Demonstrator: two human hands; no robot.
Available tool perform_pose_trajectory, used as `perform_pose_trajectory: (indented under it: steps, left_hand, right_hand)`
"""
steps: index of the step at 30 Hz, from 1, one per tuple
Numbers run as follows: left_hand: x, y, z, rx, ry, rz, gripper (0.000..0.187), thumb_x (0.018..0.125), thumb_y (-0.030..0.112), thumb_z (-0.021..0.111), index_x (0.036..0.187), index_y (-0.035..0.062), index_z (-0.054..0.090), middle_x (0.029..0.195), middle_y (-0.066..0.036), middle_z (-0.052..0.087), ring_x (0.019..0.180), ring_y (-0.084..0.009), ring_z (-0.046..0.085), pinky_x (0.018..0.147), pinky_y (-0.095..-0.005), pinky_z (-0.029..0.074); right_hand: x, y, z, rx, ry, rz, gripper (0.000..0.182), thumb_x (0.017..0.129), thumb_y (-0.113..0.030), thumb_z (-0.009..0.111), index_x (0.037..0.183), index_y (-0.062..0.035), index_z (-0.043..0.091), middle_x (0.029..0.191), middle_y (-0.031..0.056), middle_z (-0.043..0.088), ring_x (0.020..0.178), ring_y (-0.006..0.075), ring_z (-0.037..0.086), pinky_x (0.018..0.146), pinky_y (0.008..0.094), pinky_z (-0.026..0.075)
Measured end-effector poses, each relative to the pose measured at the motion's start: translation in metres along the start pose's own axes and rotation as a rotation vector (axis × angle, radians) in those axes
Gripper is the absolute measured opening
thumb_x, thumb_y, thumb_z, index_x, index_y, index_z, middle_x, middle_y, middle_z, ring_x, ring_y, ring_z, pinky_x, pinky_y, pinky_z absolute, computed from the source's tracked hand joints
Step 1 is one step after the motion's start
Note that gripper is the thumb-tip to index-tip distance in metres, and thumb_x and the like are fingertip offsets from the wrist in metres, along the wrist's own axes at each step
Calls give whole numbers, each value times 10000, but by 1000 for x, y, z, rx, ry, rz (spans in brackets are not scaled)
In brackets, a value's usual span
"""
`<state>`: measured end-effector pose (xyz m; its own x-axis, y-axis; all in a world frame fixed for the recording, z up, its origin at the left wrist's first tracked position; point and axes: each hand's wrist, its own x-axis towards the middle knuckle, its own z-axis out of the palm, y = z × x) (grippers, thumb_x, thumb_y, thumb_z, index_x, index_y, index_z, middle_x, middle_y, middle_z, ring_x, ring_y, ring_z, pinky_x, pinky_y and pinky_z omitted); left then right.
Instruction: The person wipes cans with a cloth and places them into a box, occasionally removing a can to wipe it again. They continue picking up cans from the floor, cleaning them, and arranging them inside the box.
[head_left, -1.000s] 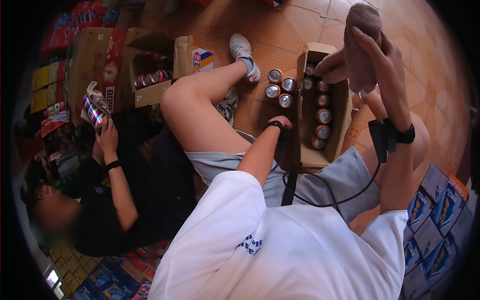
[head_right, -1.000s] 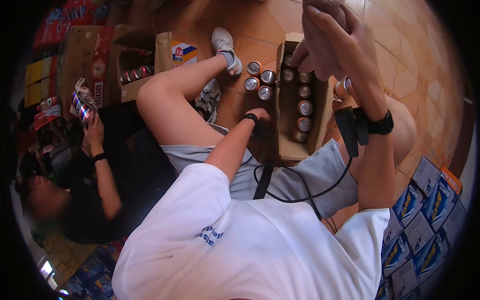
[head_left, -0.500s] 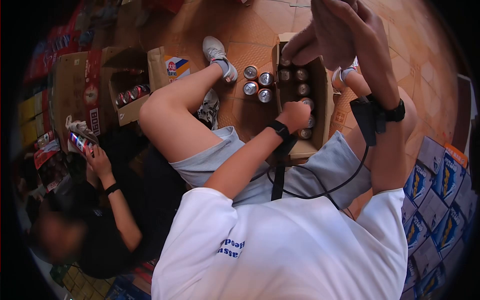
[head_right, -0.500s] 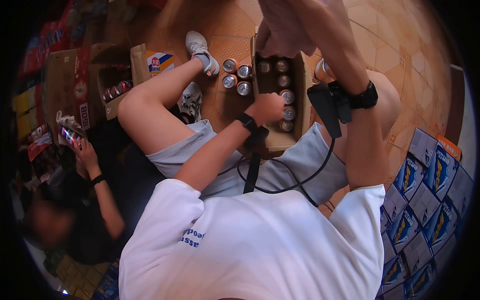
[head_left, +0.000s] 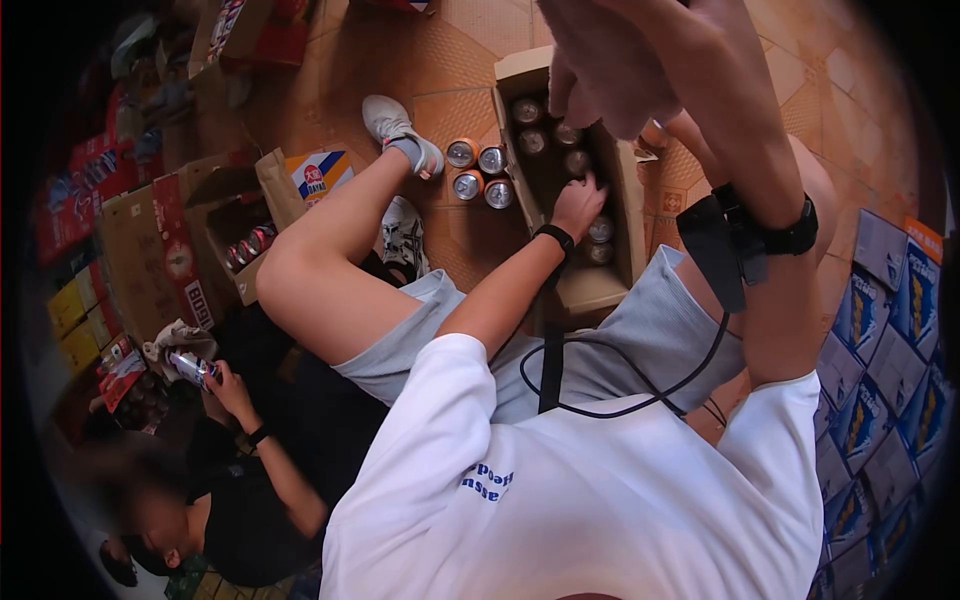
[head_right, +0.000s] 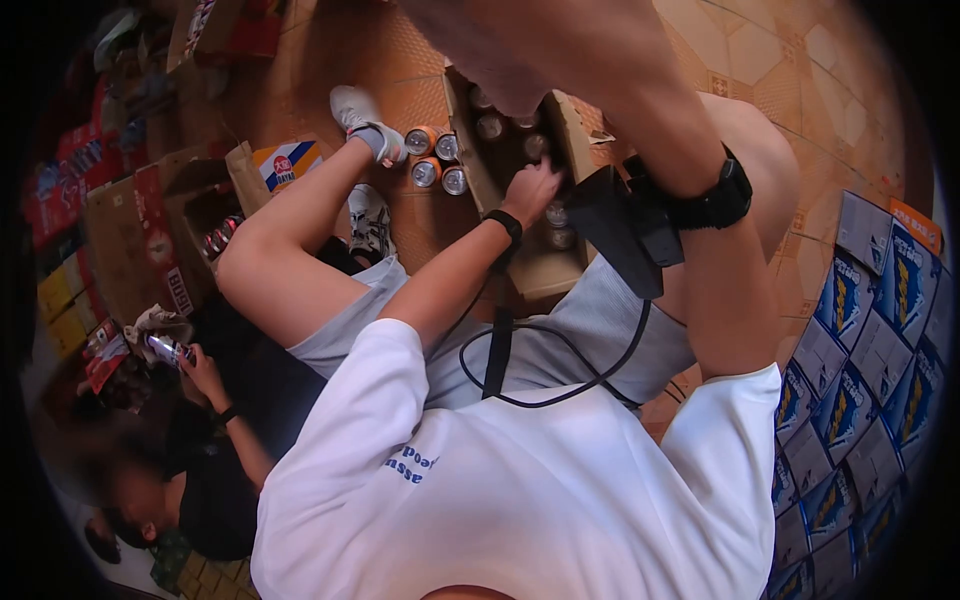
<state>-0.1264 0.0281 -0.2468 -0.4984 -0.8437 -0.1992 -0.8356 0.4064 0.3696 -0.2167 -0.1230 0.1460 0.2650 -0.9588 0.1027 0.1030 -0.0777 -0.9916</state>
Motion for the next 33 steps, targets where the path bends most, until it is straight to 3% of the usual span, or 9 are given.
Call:
perform_pose_trajectory:
  steps: [10, 15, 18, 20, 21, 24, 25, 26, 33]
  left_hand:
    - [-25, -14, -203, -122, -243, 14, 515, 713, 327, 823, 1042, 6, 590, 942, -228, 694, 905, -416, 698, 795, -480, 563]
    - [-51, -40, -335, -303, -379, -5, 715, 719, 360, 853, 1273, -5, 586, 1068, -224, 708, 1018, -326, 712, 902, -393, 556]
    - [-68, -59, -365, -661, -85, 56, 690, 771, 277, 831, 1335, 4, 543, 1184, -167, 674, 1134, -243, 666, 975, -365, 528]
    - [-75, -59, -382, -747, 137, 20, 696, 777, 323, 846, 1307, -21, 554, 1201, -155, 666, 1083, -212, 664, 934, -354, 553]
    - [-76, -62, -382, -867, 198, 50, 597, 865, 313, 767, 1321, -2, 546, 1215, -124, 648, 1104, -178, 641, 938, -334, 544]
    - [-63, -54, -375, -1395, 451, -56, 517, 923, 340, 689, 1303, 17, 552, 1151, -85, 640, 1062, -152, 631, 920, -310, 530]
    - [-58, -53, -368, -1494, 532, -131, 476, 954, 386, 626, 1264, 29, 573, 1106, -57, 624, 994, -129, 618, 882, -277, 511]
    - [-52, -56, -360, -1499, 544, -127, 476, 954, 386, 626, 1264, 29, 573, 1106, -57, 624, 994, -129, 618, 882, -277, 511]
    - [-52, -82, -357, -1576, 813, -249, 459, 977, 443, 550, 1164, 31, 623, 995, -68, 670, 898, -140, 669, 816, -272, 530]
  right_hand:
    - [5, 10, -7, 109, -24, 100, 253, 1015, -277, 640, 1119, -47, 662, 955, 12, 666, 838, 58, 608, 720, 215, 508]
    - [6, 14, 6, 306, -43, 150, 214, 1050, -272, 582, 1137, -87, 647, 971, -13, 656, 832, 59, 603, 726, 205, 503]
    - [7, -7, 27, 560, 265, 345, 197, 1050, -270, 582, 1109, -88, 631, 958, -11, 644, 809, 79, 603, 699, 210, 499]
    - [0, 22, 32, 753, 144, 195, 233, 1044, -289, 590, 1113, -69, 620, 927, 3, 644, 795, 95, 606, 679, 224, 499]
    - [9, 59, 9, 592, -115, 212, 583, 983, -479, 641, 1302, 7, 602, 1104, 77, 703, 987, 135, 672, 912, 277, 528]
    - [6, 78, 28, 569, -99, 371, 618, 1014, -507, 581, 1366, 0, 559, 1209, 93, 688, 1070, 146, 674, 960, 271, 525]
    - [-3, 66, 50, 268, 105, 292, 615, 993, -513, 598, 1335, -2, 607, 1204, 90, 687, 1071, 163, 650, 936, 250, 497]
    - [0, 77, 63, 347, -61, 211, 621, 1010, -511, 573, 1349, 10, 594, 1222, 101, 670, 1096, 148, 628, 963, 246, 478]
    - [-21, 89, 93, 300, -117, 421, 587, 1040, -469, 547, 1295, 58, 593, 1220, 108, 659, 1109, 123, 605, 991, 260, 462]
